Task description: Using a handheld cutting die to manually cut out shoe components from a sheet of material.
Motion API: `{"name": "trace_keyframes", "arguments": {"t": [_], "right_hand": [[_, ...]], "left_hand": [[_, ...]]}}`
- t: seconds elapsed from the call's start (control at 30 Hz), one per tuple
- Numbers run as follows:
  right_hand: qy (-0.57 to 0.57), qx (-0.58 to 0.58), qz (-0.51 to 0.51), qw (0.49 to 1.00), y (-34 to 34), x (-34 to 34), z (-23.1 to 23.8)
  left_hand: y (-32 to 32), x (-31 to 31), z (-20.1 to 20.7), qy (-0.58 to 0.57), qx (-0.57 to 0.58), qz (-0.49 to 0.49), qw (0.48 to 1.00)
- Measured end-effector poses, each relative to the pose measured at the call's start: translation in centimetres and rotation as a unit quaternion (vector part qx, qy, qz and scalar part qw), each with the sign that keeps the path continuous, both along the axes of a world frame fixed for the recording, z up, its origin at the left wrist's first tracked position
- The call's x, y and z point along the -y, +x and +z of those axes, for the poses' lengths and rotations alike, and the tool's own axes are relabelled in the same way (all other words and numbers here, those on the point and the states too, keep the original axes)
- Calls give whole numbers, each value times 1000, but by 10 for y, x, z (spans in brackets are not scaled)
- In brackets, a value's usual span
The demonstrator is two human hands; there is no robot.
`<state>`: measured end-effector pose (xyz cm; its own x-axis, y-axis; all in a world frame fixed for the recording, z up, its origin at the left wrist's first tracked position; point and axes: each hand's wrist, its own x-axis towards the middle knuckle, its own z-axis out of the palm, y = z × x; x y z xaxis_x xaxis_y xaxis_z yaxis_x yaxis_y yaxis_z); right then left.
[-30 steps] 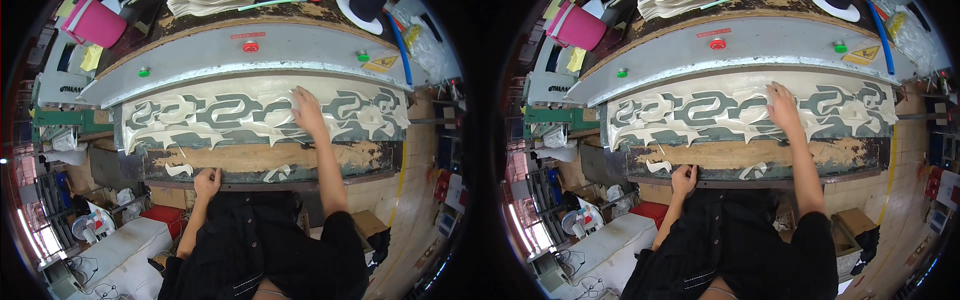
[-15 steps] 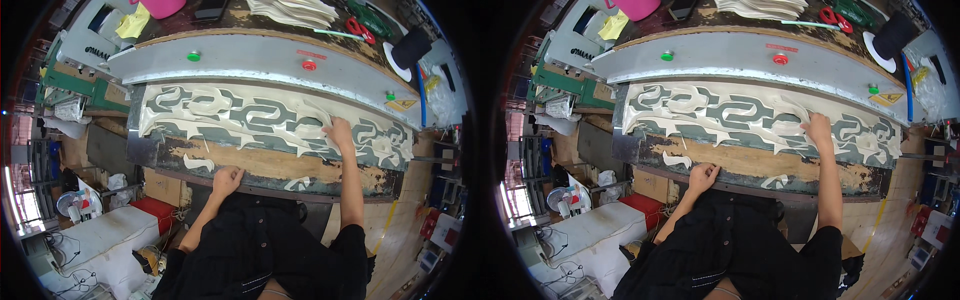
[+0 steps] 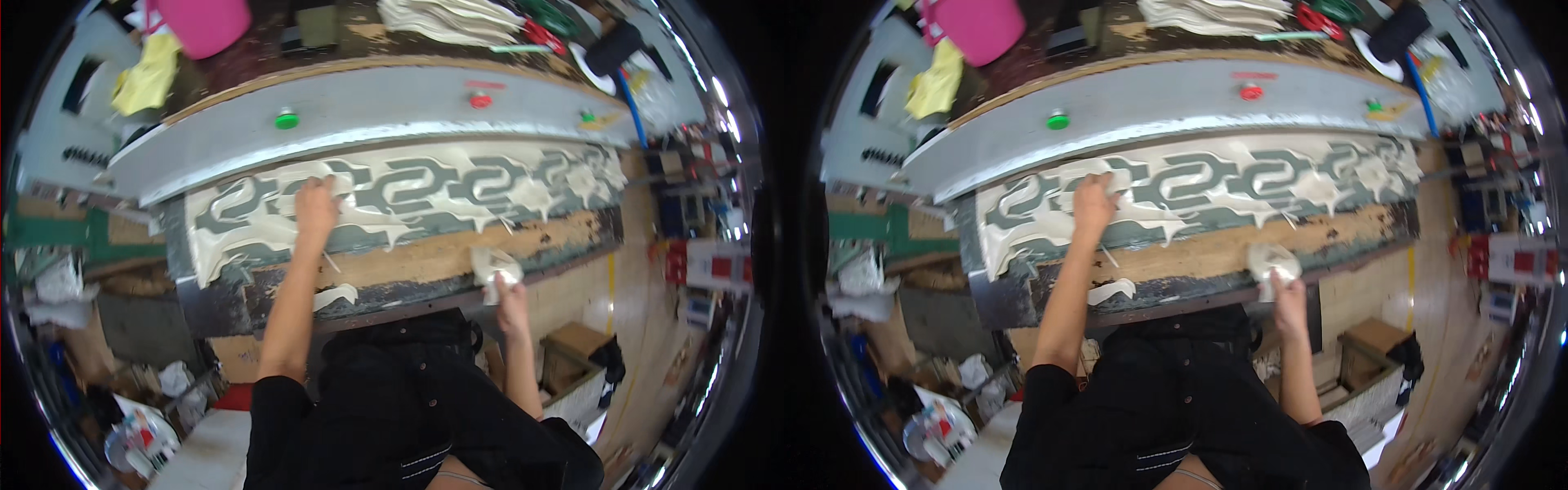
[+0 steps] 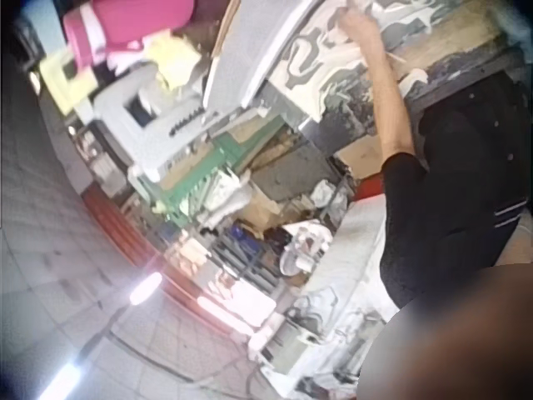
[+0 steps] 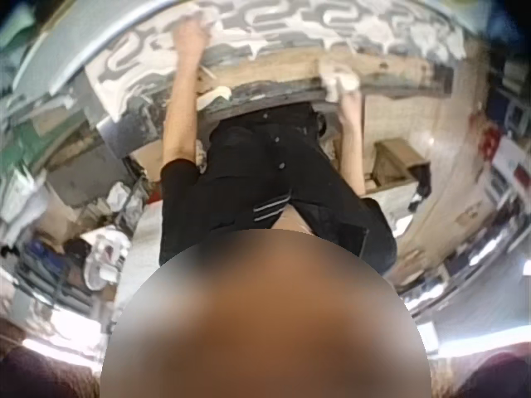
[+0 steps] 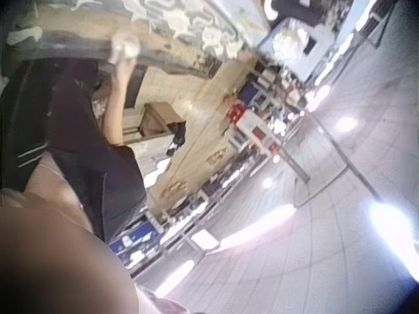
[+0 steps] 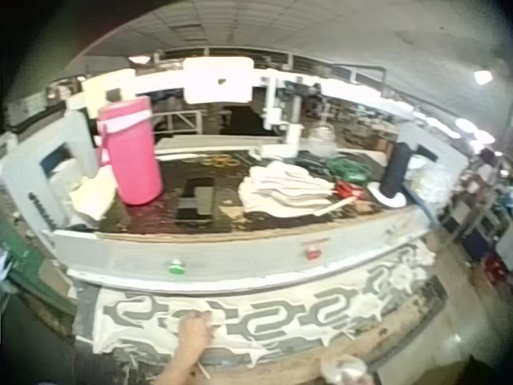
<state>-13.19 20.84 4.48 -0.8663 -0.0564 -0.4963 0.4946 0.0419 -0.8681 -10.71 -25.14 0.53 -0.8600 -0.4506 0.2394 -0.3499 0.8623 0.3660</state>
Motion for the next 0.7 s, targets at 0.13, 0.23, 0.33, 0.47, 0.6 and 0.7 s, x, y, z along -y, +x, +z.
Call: {"name": "trace_keyframes", "arguments": {"t": [0.13,0.23,0.33,0.47,0.6,0.7], "right_hand": [[-251,207,-27,945,73,37,6],[-371,328,-53,867,105,51,3],[-363,332,-84,867,105,45,0],[-392,362,-11,846,102,32,7],[-377,370,-13,849,104,52,12],[-391,358,5,848,94,65,25]], "left_hand": [[-22,12,0,26,120,-74,990],[-27,6,-7,-46,164,-117,978],[-29,9,-6,-52,164,-122,978],[-20,23,-5,-5,108,-98,989],[1,39,-3,44,13,-69,997],[13,24,17,65,-28,-29,997]]}}
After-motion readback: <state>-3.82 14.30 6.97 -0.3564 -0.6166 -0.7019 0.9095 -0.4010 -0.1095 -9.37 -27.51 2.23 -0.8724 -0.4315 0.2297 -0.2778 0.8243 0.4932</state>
